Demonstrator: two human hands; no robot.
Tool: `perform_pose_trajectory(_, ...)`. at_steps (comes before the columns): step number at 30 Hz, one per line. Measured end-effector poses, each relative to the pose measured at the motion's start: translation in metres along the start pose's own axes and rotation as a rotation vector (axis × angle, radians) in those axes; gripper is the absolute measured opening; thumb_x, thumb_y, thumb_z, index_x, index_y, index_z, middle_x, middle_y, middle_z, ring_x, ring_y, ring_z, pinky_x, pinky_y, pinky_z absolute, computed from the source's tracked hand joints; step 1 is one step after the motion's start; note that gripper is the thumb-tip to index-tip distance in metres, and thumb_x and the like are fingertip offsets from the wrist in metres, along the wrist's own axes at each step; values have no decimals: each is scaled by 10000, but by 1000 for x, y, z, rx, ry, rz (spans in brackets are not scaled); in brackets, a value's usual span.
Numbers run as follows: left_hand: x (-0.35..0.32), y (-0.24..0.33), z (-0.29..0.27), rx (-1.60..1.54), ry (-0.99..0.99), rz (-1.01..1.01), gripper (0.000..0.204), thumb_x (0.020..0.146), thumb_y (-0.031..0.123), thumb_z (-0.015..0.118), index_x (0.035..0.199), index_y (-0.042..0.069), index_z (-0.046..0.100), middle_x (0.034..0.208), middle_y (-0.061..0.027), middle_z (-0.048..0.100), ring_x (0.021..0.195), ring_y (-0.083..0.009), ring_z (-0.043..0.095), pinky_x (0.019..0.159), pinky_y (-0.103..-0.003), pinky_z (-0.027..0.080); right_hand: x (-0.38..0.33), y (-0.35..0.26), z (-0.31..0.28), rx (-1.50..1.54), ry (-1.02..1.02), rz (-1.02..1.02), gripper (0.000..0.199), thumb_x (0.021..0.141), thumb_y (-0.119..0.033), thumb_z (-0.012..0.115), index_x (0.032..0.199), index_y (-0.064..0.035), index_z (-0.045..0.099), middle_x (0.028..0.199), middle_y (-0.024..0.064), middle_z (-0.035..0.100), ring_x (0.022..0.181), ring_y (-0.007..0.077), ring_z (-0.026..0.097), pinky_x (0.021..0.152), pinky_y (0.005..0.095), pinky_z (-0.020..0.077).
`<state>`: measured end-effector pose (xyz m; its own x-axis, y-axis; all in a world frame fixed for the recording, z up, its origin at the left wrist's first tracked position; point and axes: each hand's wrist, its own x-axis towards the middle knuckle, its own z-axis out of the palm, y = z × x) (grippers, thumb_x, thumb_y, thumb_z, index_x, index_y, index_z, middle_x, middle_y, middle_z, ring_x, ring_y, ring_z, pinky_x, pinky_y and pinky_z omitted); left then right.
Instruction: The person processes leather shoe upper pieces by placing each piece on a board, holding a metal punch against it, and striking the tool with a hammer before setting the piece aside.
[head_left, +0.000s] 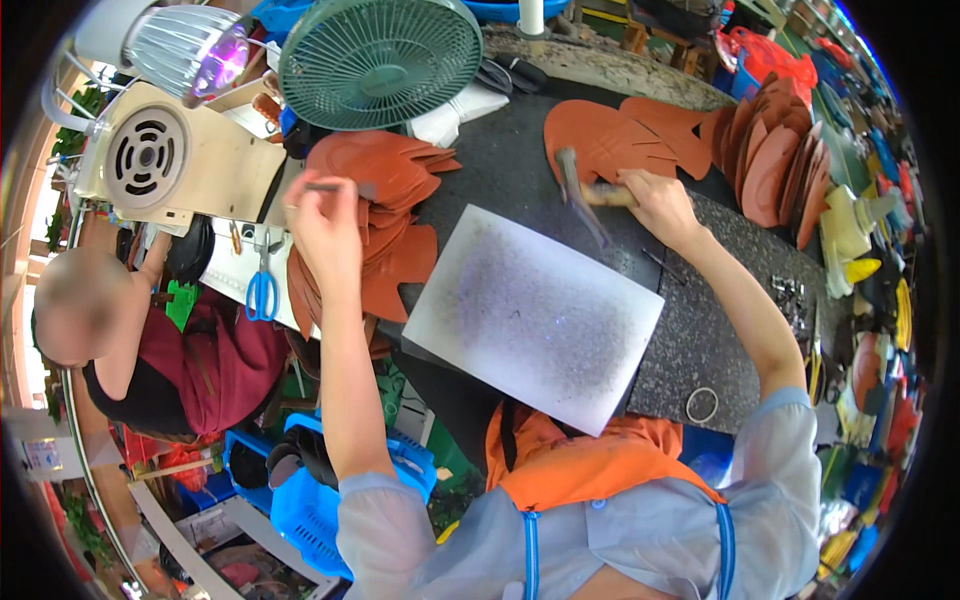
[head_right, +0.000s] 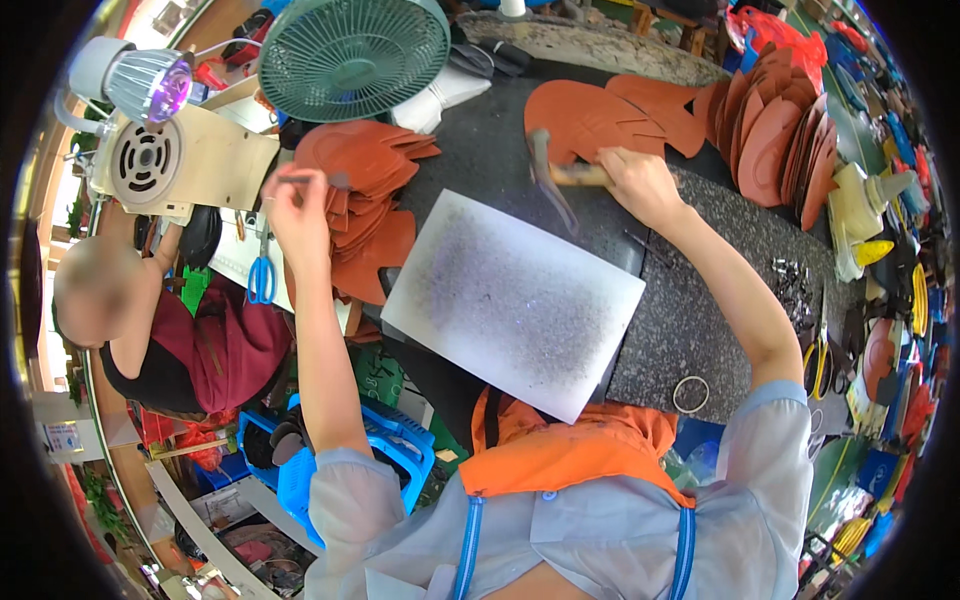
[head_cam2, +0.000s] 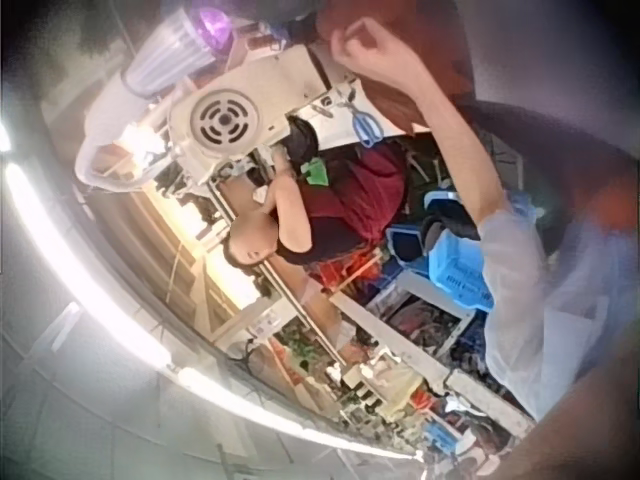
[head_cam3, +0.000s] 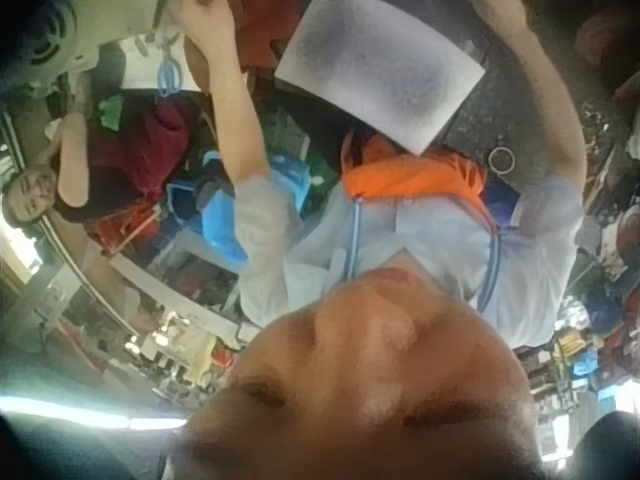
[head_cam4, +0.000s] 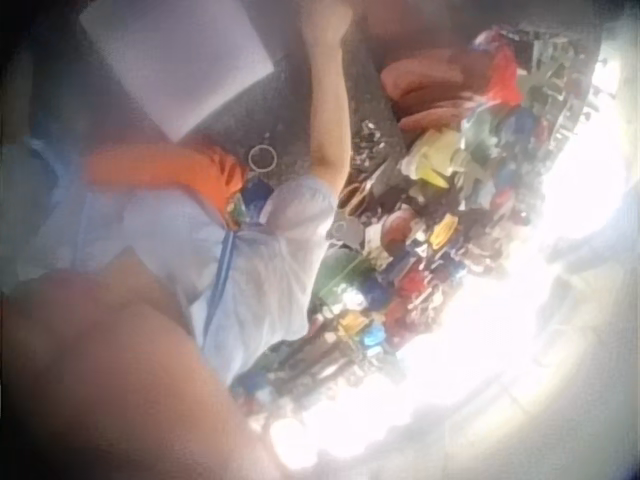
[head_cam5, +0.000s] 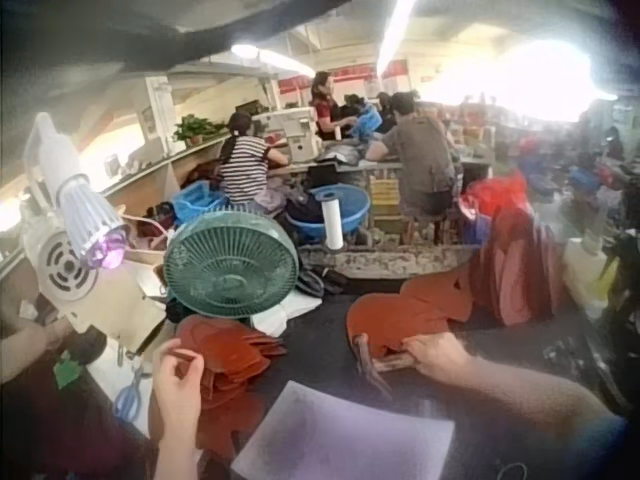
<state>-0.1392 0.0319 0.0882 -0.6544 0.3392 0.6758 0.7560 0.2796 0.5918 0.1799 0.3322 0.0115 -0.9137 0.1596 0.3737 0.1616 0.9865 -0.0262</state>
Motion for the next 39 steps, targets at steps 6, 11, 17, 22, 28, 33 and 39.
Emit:
perform_pose_trajectory(6,-112,49,-19,-755,-400,-707,100,976,64,589,1066,22,583,1001,-83,657,866,-157,674,771,-308,578,33,-109,-35,341,169,106,230,763,-66,664,991,-74,636,921,112,681,813,305,687,673,404,562)
perform_pose_trajectory(11,-150,30,-21,-941,-246,-892,111,997,89,566,1080,18,550,992,-98,648,859,-187,689,785,-334,601,4,-172,-25,351,-5,-130,337,735,-59,638,1066,-14,591,1098,141,644,784,280,697,612,391,572)
perform_pose_trajectory(17,-158,45,-47,-900,-200,-859,100,1011,87,539,1084,18,541,1002,-131,671,850,-193,703,770,-332,605,-17,-156,-42,201,-30,-150,454,786,-90,612,1223,29,593,1288,192,609,671,227,702,544,329,567)
perform_pose_trajectory(22,-170,55,-41,-964,-204,-893,108,989,74,582,1069,8,555,917,-86,643,799,-170,685,762,-334,611,4,-132,-22,293,-161,-80,524,711,-64,698,1225,-30,605,1367,103,584,855,281,710,691,378,590)
perform_pose_trajectory(28,-186,50,-53,-966,-130,-934,123,984,79,597,1080,11,560,908,-75,630,788,-159,677,758,-333,614,14,-126,-22,244,-130,-166,381,778,-85,638,1151,-14,598,1151,104,636,853,286,700,683,380,581)
perform_pose_trajectory(33,-190,53,-59,-955,-96,-963,130,986,84,597,1090,16,560,924,-74,633,799,-165,687,755,-331,614,23,-121,2,111,-12,-250,371,725,-52,676,1092,-16,631,1159,100,655,899,269,699,670,346,589)
perform_pose_trajectory(39,-197,42,-69,-981,-80,-914,130,992,93,589,1092,16,555,940,-86,657,798,-190,706,757,-332,614,7,-146,-26,214,259,-347,269,732,-101,640,986,-12,640,1096,105,678,823,209,661,626,310,561)
